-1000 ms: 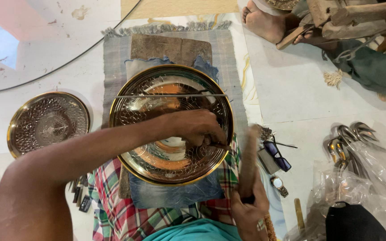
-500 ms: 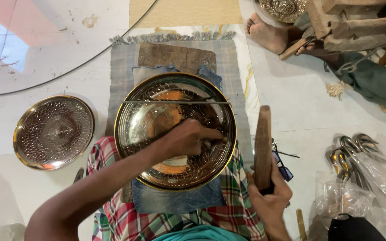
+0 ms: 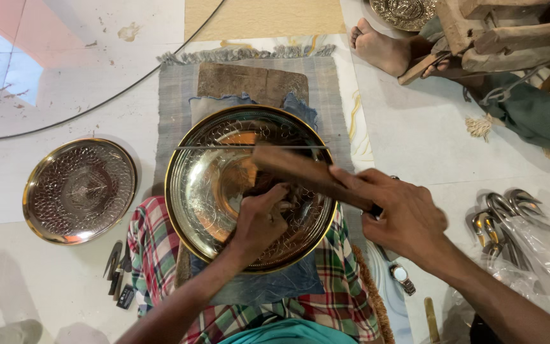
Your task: The person uses a wooden mallet to repeatedly strike a metal plate resting on a cloth-covered surface. The plate is held steady with the left hand while the right hand delivers consistent hammer blows to create a textured pattern.
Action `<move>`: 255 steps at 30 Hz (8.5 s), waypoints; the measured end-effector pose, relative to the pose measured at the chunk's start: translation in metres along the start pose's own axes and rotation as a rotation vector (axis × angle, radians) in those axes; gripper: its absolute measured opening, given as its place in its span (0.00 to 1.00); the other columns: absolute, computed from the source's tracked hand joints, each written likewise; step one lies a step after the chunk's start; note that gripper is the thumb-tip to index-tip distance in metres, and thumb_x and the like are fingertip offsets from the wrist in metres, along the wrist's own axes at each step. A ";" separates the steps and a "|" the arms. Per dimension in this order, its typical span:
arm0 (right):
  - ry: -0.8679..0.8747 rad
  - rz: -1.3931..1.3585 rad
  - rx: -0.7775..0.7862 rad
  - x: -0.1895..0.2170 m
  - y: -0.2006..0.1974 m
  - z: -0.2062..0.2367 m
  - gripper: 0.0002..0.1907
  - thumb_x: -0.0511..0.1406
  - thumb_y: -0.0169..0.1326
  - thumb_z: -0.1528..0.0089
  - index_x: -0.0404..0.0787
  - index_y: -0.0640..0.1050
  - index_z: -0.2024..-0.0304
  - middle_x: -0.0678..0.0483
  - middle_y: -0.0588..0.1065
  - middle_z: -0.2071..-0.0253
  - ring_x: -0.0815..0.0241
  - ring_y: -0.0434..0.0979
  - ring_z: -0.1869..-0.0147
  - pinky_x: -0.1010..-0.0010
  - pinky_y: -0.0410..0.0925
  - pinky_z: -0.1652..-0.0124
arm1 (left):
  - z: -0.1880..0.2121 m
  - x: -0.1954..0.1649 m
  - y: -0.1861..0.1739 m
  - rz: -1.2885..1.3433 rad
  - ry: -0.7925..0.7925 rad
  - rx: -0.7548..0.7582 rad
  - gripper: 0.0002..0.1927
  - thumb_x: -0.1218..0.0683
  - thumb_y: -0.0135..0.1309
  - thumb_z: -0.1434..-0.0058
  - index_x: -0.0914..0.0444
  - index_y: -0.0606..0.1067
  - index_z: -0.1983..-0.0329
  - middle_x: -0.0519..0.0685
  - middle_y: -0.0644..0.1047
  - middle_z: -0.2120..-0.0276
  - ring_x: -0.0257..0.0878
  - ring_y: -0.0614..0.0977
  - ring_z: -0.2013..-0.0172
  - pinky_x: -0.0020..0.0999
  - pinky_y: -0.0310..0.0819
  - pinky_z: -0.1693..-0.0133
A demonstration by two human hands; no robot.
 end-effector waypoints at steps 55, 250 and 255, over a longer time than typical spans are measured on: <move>0.496 -0.775 -0.773 0.004 0.217 0.103 0.38 0.28 0.62 0.48 0.32 0.69 0.34 0.36 0.81 0.52 0.49 0.85 0.53 0.65 0.77 0.55 | -0.083 -0.001 0.014 -0.036 0.563 1.053 0.21 0.63 0.60 0.53 0.55 0.80 0.54 0.49 0.81 0.75 0.48 0.82 0.74 0.46 0.73 0.71; -0.065 -0.145 0.058 -0.001 0.020 0.012 0.48 0.29 0.58 0.52 0.68 0.67 0.29 0.60 0.78 0.56 0.64 0.71 0.82 0.70 0.70 0.80 | 0.038 -0.006 -0.001 -0.006 -0.150 -0.079 0.21 0.71 0.45 0.42 0.66 0.77 0.48 0.57 0.85 0.62 0.45 0.90 0.62 0.34 0.87 0.63; -0.068 -0.471 -0.096 0.005 0.029 0.017 0.45 0.25 0.56 0.53 0.58 0.72 0.32 0.56 0.75 0.69 0.65 0.72 0.73 0.74 0.67 0.74 | 0.030 -0.007 -0.001 0.077 -0.177 -0.022 0.20 0.71 0.45 0.41 0.68 0.76 0.48 0.59 0.84 0.60 0.46 0.89 0.59 0.34 0.86 0.64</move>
Point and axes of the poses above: each hand's wrist, its own z-axis away from the middle knuckle, its own y-axis out of the palm, x = y × z, the point moved 2 cm from there along -z, towards the middle knuckle
